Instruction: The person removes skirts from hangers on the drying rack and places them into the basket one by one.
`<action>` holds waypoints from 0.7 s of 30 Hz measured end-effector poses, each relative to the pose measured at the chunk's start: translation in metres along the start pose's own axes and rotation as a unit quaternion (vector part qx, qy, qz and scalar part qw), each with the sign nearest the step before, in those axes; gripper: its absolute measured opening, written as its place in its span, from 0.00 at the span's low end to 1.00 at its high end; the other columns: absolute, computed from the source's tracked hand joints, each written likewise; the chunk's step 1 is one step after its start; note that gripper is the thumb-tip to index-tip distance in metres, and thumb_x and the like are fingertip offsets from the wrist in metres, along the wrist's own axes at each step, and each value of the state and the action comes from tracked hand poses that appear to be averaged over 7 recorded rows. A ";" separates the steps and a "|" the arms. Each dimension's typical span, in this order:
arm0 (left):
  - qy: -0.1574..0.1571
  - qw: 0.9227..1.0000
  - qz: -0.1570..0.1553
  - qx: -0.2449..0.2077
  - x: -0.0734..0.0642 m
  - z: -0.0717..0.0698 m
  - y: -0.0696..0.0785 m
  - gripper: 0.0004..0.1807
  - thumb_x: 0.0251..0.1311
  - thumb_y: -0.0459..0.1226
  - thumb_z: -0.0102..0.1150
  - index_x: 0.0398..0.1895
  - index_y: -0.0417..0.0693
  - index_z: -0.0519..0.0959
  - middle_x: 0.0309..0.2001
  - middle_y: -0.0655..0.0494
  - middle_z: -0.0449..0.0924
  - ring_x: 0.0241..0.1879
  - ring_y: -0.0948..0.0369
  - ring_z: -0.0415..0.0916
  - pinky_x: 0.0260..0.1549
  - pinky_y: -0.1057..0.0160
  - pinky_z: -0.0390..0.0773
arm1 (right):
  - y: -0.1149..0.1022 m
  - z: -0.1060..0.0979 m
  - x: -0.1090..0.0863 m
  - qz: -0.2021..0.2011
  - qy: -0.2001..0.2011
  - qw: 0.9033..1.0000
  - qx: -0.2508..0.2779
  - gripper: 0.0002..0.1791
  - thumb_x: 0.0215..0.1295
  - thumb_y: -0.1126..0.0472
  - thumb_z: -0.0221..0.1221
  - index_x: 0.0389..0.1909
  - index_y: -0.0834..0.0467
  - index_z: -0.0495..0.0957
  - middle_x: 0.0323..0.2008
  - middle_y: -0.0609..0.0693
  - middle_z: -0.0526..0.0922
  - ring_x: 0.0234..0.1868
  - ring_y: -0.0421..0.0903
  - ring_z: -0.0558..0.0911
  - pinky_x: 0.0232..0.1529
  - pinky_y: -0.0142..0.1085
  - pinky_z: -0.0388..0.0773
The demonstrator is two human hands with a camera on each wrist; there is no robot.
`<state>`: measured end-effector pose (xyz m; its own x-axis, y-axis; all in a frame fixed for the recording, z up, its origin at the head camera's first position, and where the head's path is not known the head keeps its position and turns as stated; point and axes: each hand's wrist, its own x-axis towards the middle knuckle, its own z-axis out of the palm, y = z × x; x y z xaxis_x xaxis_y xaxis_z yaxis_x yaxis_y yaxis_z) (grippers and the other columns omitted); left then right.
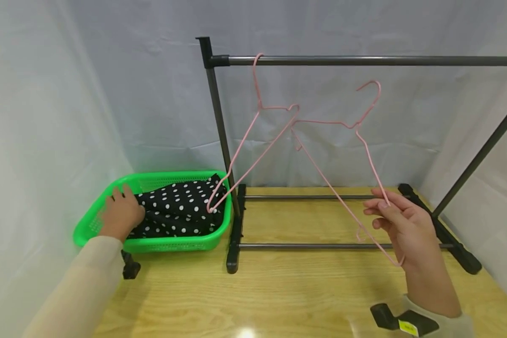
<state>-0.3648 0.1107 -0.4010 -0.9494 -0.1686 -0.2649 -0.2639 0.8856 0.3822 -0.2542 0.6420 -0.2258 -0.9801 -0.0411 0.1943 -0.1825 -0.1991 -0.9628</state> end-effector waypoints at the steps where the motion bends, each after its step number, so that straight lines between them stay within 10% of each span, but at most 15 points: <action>1: 0.010 1.000 0.009 0.001 0.000 -0.001 0.006 0.40 0.70 0.38 0.41 0.74 0.28 0.32 0.70 0.20 0.29 0.66 0.23 0.32 0.56 0.22 0.45 | -0.001 0.000 0.000 0.001 -0.001 1.000 0.002 0.13 0.72 0.71 0.49 0.51 0.64 0.80 0.37 0.50 0.88 0.37 0.42 0.85 0.31 0.27 0.78; 13: 0.095 0.984 0.119 -0.092 0.005 -0.011 0.082 0.31 0.73 0.41 0.42 0.75 0.41 0.51 0.71 0.31 0.50 0.68 0.34 0.50 0.57 0.25 0.51 | -0.003 0.005 0.003 0.001 -0.007 1.000 0.000 0.13 0.73 0.70 0.49 0.50 0.63 0.80 0.37 0.50 0.87 0.37 0.41 0.85 0.31 0.27 0.78; 21: 0.112 0.929 0.205 -0.287 0.005 -0.017 0.119 0.28 0.76 0.43 0.42 0.73 0.41 0.58 0.69 0.35 0.60 0.67 0.40 0.60 0.62 0.39 0.62 | -0.004 0.009 0.002 -0.004 -0.007 1.000 0.009 0.13 0.73 0.70 0.49 0.49 0.63 0.81 0.36 0.50 0.87 0.36 0.41 0.85 0.30 0.27 0.78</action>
<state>-0.4040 0.2079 -0.3418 -0.9846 -0.0111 0.1743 0.1422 0.5291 0.8365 -0.2549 0.6334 -0.2197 -0.9776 -0.0530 0.2038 -0.1880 -0.2163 -0.9580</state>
